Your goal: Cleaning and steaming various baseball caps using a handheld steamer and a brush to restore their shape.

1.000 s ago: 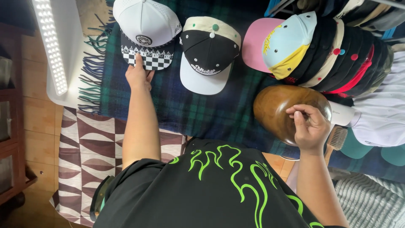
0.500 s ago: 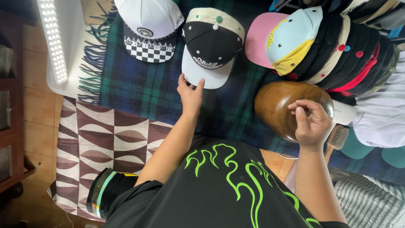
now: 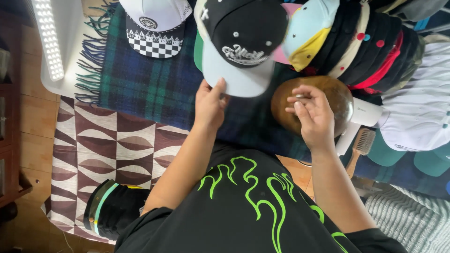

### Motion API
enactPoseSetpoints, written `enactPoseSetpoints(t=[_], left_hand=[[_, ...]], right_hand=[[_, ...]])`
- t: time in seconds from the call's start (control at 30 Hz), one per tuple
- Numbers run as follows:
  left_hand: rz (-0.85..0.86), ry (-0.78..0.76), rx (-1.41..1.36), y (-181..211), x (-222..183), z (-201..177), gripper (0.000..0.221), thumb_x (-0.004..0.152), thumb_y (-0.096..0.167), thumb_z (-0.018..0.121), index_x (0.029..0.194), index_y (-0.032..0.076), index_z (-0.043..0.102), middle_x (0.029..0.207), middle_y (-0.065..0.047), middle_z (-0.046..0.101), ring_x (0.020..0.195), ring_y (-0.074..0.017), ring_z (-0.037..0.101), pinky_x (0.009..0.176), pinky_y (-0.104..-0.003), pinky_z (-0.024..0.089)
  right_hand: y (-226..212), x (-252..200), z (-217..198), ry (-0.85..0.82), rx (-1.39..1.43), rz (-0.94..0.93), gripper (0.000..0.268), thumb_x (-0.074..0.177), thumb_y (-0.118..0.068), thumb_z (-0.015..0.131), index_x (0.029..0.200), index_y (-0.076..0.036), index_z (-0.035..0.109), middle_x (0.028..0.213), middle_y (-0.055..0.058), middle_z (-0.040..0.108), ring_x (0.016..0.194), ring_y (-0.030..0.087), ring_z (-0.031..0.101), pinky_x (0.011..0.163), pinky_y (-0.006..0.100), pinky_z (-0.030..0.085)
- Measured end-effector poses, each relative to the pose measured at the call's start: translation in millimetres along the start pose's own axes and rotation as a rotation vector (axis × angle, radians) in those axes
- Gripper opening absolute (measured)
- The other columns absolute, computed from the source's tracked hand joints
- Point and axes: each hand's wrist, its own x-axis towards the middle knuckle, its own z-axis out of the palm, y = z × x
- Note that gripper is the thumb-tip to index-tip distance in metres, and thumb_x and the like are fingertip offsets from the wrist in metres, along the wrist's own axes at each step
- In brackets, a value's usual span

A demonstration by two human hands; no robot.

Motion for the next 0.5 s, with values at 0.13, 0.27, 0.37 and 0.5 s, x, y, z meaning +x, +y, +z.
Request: enactPoseSetpoints(t=[0.13,0.27,0.37,0.5], left_hand=[[0.003,-0.212,-0.090,-35,-64,32,0.022,0.097,0.002,0.068,0.117,0.003,0.060,0.101,-0.008,0.061,0.092,-0.0189,0.069,0.079,-0.043,0.064],[-0.014,-0.459,-0.031,-63,-112,58,0.025,0.094,0.003,0.075,0.115,0.003,0.061,0.102,-0.010,0.066,0.096,-0.0232,0.072,0.084,-0.048,0.063],[-0.085,-0.546,-0.014,-107,-114,53,0.031,0.093,0.008,0.078,0.118,0.003,0.061,0.106,-0.016,0.067,0.102,-0.0301,0.071,0.089,-0.053,0.060],[-0.387,-0.795,-0.166,-93,-160,67,0.076,0.102,0.062,0.059,0.144,0.000,0.050,0.131,-0.019,0.065,0.122,-0.0362,0.063,0.104,-0.064,0.043]], right_hand=[[0,-12,-20,0.052,0.274,0.202,0.039,0.109,-0.005,0.046,0.146,-0.010,0.035,0.134,0.006,0.049,0.116,0.010,0.053,0.101,0.031,0.057],[17,-17,-75,0.218,0.646,0.381,0.029,0.101,-0.006,0.065,0.129,-0.010,0.056,0.120,0.015,0.068,0.105,0.033,0.073,0.081,0.061,0.062],[10,-46,-112,0.290,0.679,0.385,0.021,0.095,-0.001,0.069,0.114,-0.009,0.064,0.106,0.017,0.074,0.094,0.038,0.078,0.073,0.062,0.064],[-17,-101,-151,0.315,0.687,0.438,0.020,0.089,0.004,0.068,0.107,-0.004,0.067,0.094,0.015,0.072,0.082,0.029,0.078,0.071,0.039,0.063]])
